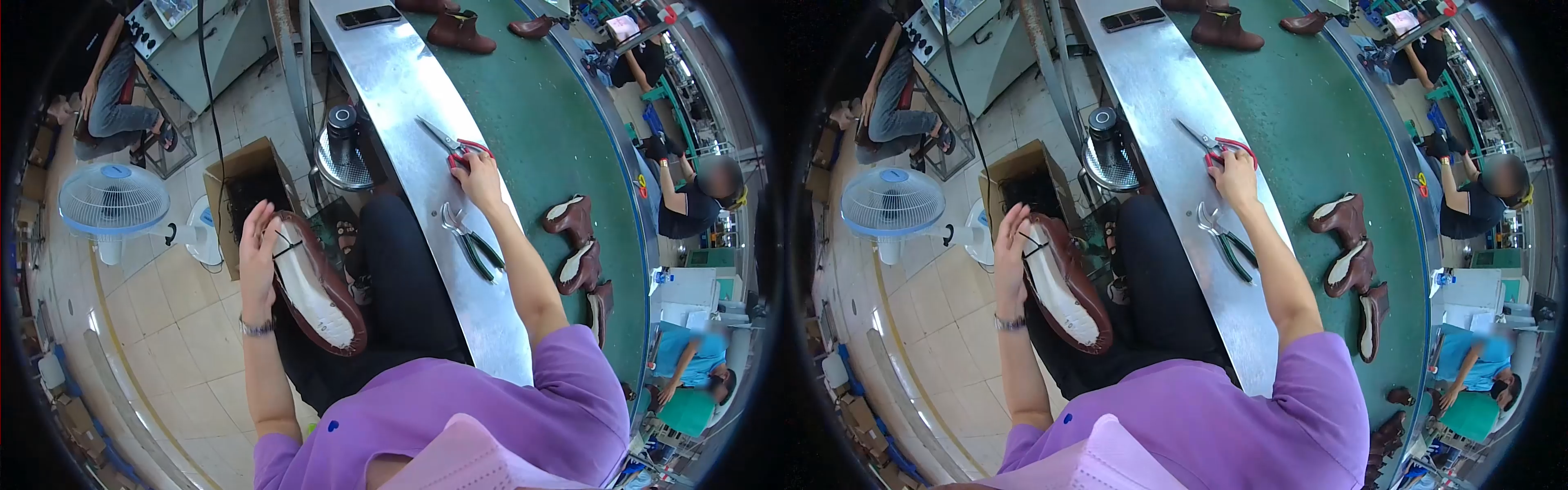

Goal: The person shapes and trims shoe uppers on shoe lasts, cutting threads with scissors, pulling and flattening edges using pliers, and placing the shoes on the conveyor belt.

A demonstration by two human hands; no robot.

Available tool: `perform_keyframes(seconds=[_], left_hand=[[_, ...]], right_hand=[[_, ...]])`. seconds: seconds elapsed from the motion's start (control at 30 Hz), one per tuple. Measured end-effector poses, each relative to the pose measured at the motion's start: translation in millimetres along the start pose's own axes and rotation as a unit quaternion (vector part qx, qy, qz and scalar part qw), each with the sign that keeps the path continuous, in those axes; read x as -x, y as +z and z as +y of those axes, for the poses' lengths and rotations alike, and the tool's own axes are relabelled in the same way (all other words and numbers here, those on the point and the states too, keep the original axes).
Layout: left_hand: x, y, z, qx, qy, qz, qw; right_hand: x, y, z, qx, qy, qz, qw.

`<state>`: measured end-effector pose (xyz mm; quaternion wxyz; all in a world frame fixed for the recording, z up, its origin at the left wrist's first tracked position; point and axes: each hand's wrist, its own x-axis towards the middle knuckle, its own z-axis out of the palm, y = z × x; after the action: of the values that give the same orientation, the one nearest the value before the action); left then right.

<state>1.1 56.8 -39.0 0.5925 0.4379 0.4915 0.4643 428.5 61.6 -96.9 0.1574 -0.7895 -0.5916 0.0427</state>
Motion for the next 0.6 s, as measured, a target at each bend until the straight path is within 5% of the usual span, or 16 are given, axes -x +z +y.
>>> perform_keyframes(seconds=[0.1, 0.13, 0.17, 0.2, 0.23, 0.4, 0.5, 0.57, 0.6], left_hand=[[46, 1, -3, 0.064, 0.002, 0.030, 0.998], [61, 6, -6, 0.075, 0.003, 0.037, 0.997], [74, 10, -8, 0.073, 0.002, 0.043, 0.996], [83, 15, -10, 0.072, 0.002, 0.050, 0.996], [91, 18, -15, 0.024, 0.018, 0.055, 0.998], [101, 23, -10, -0.254, 0.080, 0.142, 0.954], [106, 24, -8, -0.354, 0.037, 0.163, 0.920], [109, 26, -12, -0.356, 0.042, 0.179, 0.916], [111, 27, -13, -0.358, 0.045, 0.184, 0.914]], right_hand=[[-1, -15, 0, 0.072, -0.043, -0.099, 0.992], [2, -13, 14, 0.047, -0.120, -0.055, 0.990], [2, -22, 11, -0.043, -0.061, -0.051, 0.996], [10, -17, 17, -0.047, 0.006, 0.045, 0.998], [13, -16, 28, 0.009, -0.004, 0.031, 0.999], [7, -43, 14, 0.076, -0.010, -0.204, 0.976], [17, -86, -30, -0.272, 0.167, -0.320, 0.892], [60, -115, -86, -0.475, 0.192, -0.319, 0.797], [77, -124, -97, -0.468, 0.168, -0.360, 0.789]])
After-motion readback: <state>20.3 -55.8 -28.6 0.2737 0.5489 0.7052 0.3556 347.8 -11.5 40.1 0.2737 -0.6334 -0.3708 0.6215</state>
